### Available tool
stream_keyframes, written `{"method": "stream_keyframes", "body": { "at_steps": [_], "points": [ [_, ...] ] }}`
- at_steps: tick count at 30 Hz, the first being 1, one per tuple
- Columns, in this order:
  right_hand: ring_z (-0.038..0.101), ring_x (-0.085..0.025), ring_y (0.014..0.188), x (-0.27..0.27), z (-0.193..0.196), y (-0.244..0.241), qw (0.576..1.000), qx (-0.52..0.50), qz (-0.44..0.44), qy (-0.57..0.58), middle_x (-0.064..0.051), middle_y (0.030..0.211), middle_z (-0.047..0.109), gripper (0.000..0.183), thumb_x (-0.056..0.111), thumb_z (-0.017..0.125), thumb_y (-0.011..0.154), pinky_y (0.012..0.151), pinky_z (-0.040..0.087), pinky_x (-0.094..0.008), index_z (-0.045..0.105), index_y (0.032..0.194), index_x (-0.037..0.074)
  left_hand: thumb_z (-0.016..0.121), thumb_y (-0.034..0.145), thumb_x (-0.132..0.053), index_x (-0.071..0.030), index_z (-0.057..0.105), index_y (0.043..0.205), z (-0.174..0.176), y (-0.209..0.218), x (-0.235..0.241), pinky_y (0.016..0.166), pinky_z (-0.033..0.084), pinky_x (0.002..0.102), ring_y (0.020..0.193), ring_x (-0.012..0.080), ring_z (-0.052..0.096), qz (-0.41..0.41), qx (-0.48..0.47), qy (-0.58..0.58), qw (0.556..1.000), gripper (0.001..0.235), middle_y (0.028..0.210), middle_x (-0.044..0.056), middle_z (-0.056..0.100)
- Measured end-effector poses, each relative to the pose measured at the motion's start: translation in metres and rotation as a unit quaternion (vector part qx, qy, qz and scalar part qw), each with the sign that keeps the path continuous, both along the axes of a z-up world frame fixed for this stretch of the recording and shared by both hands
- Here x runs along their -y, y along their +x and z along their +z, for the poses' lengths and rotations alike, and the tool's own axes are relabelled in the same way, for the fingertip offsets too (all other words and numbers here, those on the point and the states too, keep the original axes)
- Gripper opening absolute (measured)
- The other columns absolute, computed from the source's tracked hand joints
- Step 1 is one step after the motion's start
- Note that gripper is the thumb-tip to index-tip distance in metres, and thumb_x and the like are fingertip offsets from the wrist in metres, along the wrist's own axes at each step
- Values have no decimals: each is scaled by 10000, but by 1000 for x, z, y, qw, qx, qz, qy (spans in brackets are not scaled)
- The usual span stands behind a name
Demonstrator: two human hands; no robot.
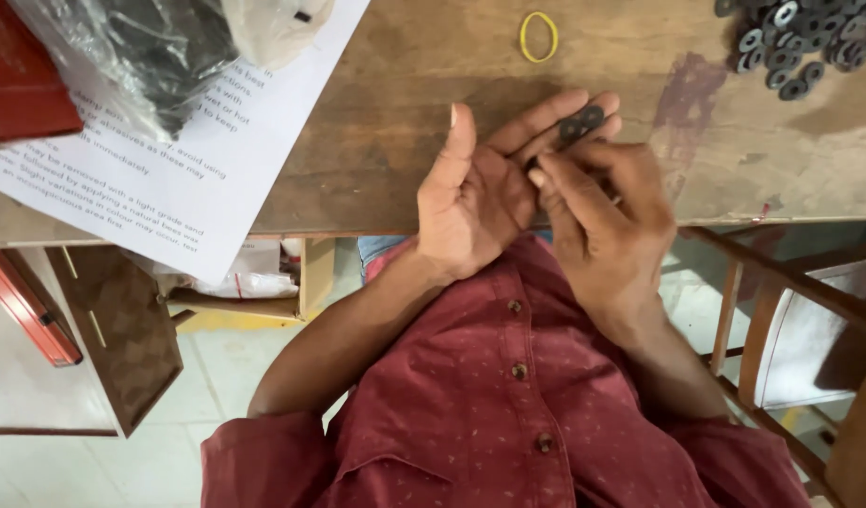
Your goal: The person picks up washers from a pile on a wooden table, places them into a small red pouch, and checks a rubber band.
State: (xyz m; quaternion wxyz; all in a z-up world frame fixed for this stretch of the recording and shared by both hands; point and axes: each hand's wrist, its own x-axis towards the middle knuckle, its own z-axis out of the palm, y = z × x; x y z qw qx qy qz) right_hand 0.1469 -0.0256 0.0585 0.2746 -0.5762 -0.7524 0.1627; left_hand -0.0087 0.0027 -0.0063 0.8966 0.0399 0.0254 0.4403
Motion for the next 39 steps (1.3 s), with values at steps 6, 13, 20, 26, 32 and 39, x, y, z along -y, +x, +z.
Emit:
{"method": "stream_keyframes", "body": {
  "at_steps": [6,13,20,26,32,39],
  "points": [
    [572,-155,822,16,-18,22,997,4,-45,66,-80,1053,607,211,47,832,1098,633,422,-260,779,1297,92,194,1143,-684,32,286,1638,-6,-2,3,1267,303,384,1530,278,311,0,-12,7,1000,875,1629,190,316],
    [506,-53,699,23,8,10,985,-56,-160,-35,-65,1081,714,139,60,802,1057,575,333,-208,767,1190,35,149,1117,-710,30,260,1648,-10,-2,2,1325,208,384,1553,275,263,-10,32,-12,999,917,1652,191,264],
    [622,-38,745,31,-18,7,943,-251,-184,-121,-22,989,746,166,130,810,1033,594,456,-193,724,1156,58,142,1087,-739,8,237,1658,-13,-2,1,1338,163,358,1575,253,205,-11,49,-8,999,945,1680,168,202],
    [684,-185,857,25,-51,18,989,7,-101,104,-101,1141,693,175,61,860,1077,666,540,-257,724,1185,39,133,1051,-767,1,232,1658,-16,-2,0,1324,173,359,1571,255,204,-22,58,-24,998,983,1680,161,196],
    [640,-192,906,32,-57,23,995,-24,-23,99,-119,1112,671,166,48,844,1042,613,503,-239,768,1186,19,132,1061,-783,-19,233,1621,0,-4,-9,1308,199,347,1566,231,238,-11,43,11,999,953,1680,146,218],
    [633,-228,870,54,-53,65,980,-34,-117,155,-94,1081,702,156,122,828,1032,619,479,-313,775,1169,69,129,970,-769,4,160,1673,16,-3,-20,1330,127,357,1584,252,155,-50,32,-68,996,1045,1707,160,144]
  ]
}}
